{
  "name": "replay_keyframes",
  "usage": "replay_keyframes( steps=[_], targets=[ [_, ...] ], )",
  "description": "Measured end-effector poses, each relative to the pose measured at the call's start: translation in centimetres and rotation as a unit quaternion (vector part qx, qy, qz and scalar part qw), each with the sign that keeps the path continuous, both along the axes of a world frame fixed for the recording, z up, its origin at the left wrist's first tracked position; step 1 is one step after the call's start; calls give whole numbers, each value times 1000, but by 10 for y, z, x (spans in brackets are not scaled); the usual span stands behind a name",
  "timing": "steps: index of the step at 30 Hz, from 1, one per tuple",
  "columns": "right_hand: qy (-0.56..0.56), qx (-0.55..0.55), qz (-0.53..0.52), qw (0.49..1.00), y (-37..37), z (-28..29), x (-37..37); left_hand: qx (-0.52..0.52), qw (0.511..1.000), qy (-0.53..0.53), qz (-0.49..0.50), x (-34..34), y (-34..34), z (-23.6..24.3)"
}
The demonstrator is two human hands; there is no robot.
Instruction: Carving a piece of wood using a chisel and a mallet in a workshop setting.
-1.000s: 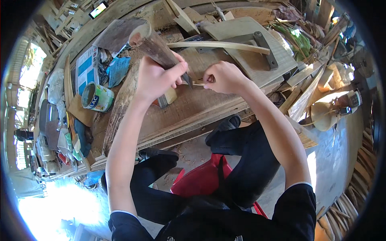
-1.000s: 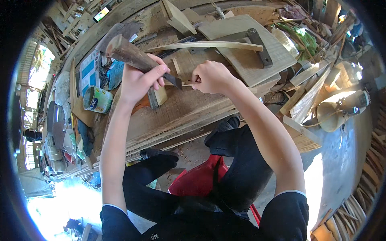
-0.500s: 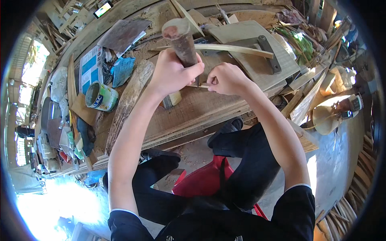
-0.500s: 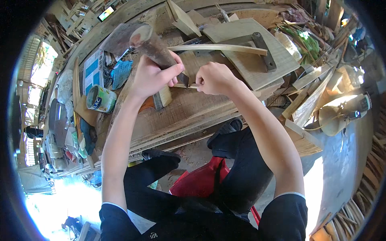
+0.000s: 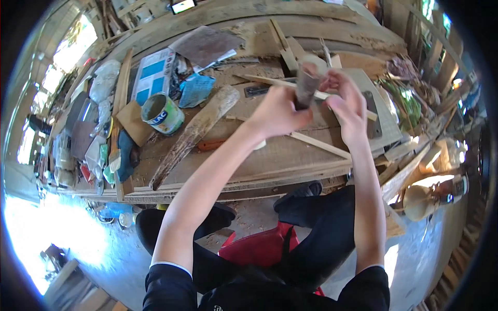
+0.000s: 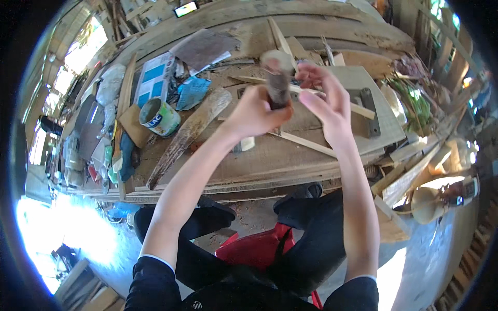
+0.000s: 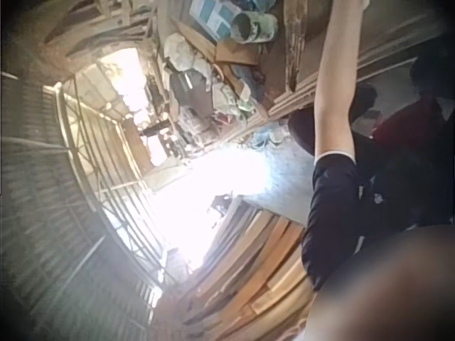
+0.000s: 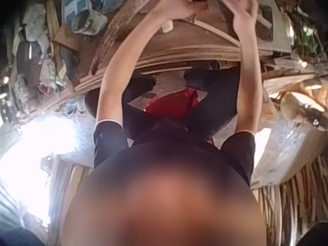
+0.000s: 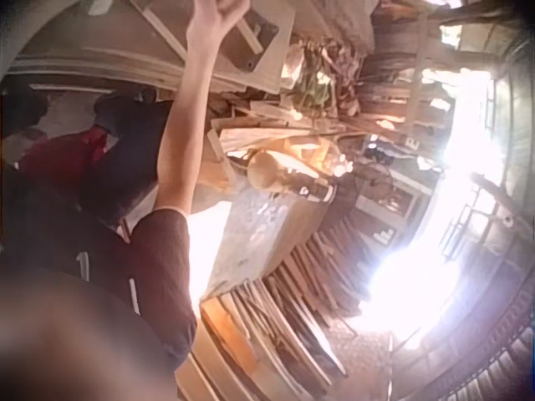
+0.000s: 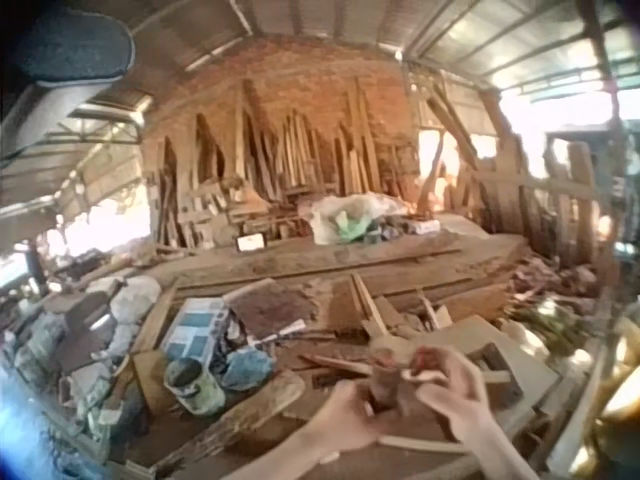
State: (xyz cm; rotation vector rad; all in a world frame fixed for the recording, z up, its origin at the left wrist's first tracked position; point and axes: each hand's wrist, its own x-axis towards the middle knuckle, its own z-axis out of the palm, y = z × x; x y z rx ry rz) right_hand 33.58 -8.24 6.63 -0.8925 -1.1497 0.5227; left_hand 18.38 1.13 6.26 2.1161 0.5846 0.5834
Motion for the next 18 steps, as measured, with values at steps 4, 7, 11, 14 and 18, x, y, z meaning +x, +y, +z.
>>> replay_keyframes(
  steps=[4,7,11,14,18],
  targets=[
    [-40,-18,22,999,10,10,-35,117,977,-169,-62,9,-12,3],
    [-16,-19,47,999,23,9,-43,88,996,19,-13,-13,-7,3],
    [13,-23,73,997,28,3,-47,343,901,161,210,-83,24,-18],
    [26,-46,98,994,32,-1,-52,439,801,266,308,-128,44,-44],
    [15,3,48,999,46,-5,-57,227,837,396,302,-167,66,-61]
  ],
)
